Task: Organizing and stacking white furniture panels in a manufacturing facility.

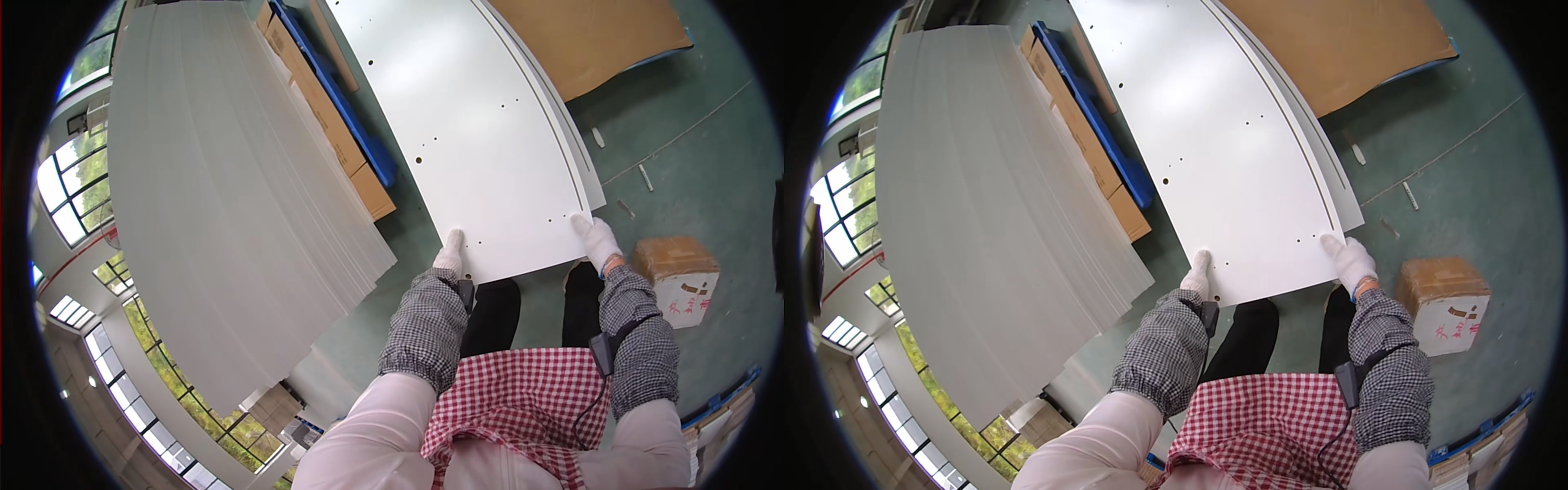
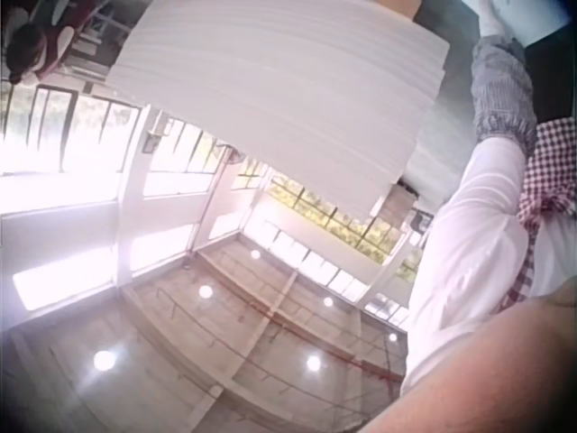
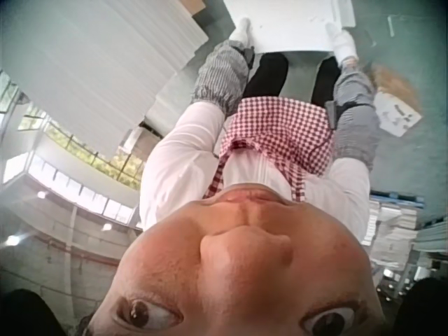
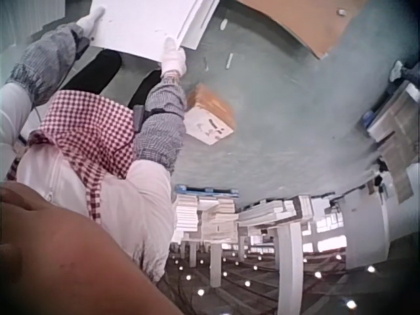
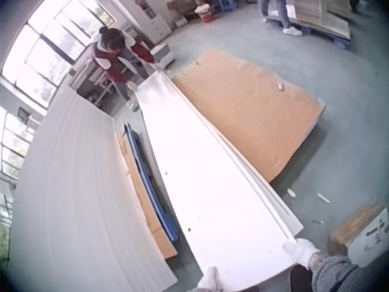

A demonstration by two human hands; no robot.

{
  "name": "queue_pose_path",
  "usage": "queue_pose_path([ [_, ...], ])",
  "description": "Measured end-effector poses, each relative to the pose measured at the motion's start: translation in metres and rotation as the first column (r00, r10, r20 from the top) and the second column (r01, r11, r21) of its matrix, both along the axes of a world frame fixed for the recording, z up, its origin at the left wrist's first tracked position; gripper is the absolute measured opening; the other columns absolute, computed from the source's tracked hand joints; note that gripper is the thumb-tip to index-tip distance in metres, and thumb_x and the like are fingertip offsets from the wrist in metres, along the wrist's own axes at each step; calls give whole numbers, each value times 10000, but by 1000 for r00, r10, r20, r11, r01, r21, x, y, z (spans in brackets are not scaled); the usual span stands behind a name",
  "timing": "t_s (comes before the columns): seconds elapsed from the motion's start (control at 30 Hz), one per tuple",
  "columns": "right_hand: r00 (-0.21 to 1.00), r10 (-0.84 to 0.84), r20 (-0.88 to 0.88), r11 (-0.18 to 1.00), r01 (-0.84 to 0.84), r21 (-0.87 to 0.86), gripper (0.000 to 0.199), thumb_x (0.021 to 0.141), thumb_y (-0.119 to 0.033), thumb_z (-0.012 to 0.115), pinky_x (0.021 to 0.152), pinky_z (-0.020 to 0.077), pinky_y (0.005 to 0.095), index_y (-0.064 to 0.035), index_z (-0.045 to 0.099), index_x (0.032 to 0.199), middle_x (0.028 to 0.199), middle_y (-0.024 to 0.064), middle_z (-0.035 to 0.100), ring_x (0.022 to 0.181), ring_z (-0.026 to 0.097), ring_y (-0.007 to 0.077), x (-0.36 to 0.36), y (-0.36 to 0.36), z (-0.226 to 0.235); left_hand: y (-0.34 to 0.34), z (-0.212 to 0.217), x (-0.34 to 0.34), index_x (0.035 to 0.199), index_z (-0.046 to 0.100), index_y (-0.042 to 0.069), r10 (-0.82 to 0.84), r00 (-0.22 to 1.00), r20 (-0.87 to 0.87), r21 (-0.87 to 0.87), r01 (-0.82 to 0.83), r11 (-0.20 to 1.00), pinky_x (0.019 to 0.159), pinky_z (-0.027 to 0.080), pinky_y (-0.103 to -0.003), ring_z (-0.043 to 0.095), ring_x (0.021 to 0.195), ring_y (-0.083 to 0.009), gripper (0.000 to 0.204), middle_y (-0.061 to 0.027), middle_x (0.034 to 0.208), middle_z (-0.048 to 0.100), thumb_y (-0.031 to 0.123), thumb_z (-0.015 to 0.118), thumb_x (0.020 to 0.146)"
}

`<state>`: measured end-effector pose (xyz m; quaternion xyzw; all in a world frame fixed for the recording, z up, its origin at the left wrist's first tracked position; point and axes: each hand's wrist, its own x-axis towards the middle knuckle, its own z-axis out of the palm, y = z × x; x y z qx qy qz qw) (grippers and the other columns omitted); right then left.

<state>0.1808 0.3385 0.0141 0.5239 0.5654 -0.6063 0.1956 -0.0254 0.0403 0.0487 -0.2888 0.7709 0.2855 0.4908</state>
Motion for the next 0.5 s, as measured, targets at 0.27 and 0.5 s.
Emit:
queue_pose_path([
  [0.27,992,117,39,975,-123,185,568,919,-464,665,829,525,386,69,653,1116,1001,219,709,923,695,310,7,14,71,23,23,29,1309,597,5,319,936,151,33,-328,944,948,511,-388,663,1043,-260,693,-144,1203,685,606,514,974],
  [0.5,993,120,12,979,-120,165,524,963,-421,628,807,533,371,73,646,1137,1008,192,714,908,694,279,28,34,146,19,101,66,1311,582,-45,50,999,-18,162,-47,986,929,506,-377,649,1071,-270,789,-183,1193,677,652,414,983],
])
